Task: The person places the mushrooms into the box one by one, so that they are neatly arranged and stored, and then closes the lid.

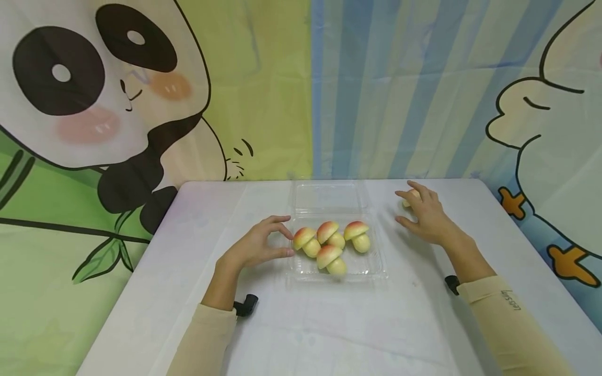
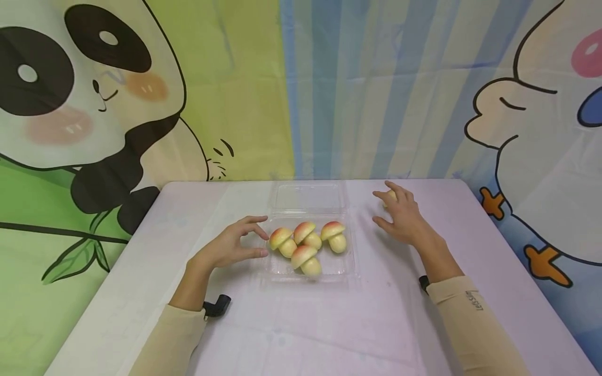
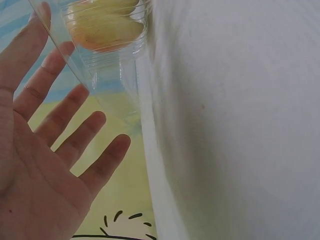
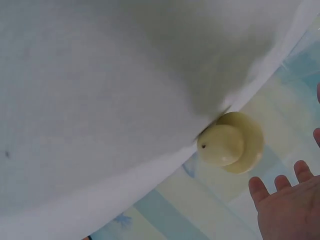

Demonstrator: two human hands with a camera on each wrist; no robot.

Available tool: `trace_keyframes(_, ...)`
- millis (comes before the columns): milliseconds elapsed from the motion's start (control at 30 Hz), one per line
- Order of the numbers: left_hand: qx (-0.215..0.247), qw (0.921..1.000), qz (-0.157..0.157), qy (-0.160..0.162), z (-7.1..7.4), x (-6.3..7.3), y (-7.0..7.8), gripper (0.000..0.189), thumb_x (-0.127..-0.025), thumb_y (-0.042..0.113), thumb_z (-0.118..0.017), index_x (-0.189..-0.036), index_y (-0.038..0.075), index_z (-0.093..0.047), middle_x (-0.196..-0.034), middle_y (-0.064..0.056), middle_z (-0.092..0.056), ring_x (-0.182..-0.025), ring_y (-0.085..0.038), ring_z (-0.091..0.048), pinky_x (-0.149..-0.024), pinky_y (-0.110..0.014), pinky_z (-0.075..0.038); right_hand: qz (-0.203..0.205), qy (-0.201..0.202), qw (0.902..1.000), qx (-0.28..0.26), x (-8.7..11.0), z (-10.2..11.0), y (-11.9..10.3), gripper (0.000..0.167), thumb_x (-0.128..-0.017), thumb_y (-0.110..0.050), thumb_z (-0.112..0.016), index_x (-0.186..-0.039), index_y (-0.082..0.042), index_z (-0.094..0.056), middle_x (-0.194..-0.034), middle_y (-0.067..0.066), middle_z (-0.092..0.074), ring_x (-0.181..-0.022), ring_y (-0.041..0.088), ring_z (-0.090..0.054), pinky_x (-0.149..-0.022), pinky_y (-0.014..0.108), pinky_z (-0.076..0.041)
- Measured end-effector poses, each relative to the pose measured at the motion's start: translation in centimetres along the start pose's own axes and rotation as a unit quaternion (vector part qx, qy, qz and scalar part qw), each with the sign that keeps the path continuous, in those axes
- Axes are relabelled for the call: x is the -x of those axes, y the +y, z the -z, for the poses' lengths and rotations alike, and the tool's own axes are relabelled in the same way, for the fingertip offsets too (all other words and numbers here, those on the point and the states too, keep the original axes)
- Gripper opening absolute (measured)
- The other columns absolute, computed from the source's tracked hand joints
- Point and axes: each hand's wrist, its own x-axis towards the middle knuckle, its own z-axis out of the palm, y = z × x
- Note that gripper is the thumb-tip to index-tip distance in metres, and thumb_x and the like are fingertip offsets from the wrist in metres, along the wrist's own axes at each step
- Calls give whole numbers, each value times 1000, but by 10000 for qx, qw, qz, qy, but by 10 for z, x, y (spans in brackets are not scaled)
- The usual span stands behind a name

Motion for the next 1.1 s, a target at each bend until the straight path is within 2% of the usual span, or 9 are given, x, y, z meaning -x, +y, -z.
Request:
trace_keyframes(367, -16, 10000, 14, 13, 0, 0, 0, 37, -83, 47, -85, -108, 23, -74, -160, 3, -43, -151, -30, -34, -120, -56, -32, -558, -293, 9980, -15, 6, 3, 21, 61, -96, -24, -73, -148, -14, -42, -165, 32, -11, -137, 69, -18, -94, 87, -24)
trace_keyframes(700, -35, 10000, 38, 0, -2, 1, 0, 37, -83, 45, -85, -109, 21, -74, -160, 4, -43, -151, -29, -35, -120, -54, -32, -854, -644, 9942, 111, 6, 9, 28, 66, -99, -29, -69, -154, -14, -35, -166, 34, -5, -140, 68, -13, -97, 87, -22)
trace_keyframes(1100, -41, 10000, 84, 26, -1, 2, 0, 36, -82, 48, -85, -107, 25, -74, -159, 10, -42, -151, -29, -35, -119, -55, -33, -863, -669, 9937, 269, 4, 8, 34, 68, -98, -26, -70, -153, -8, -36, -155, 39, -29, -140, 65, -18, -99, 86, -24)
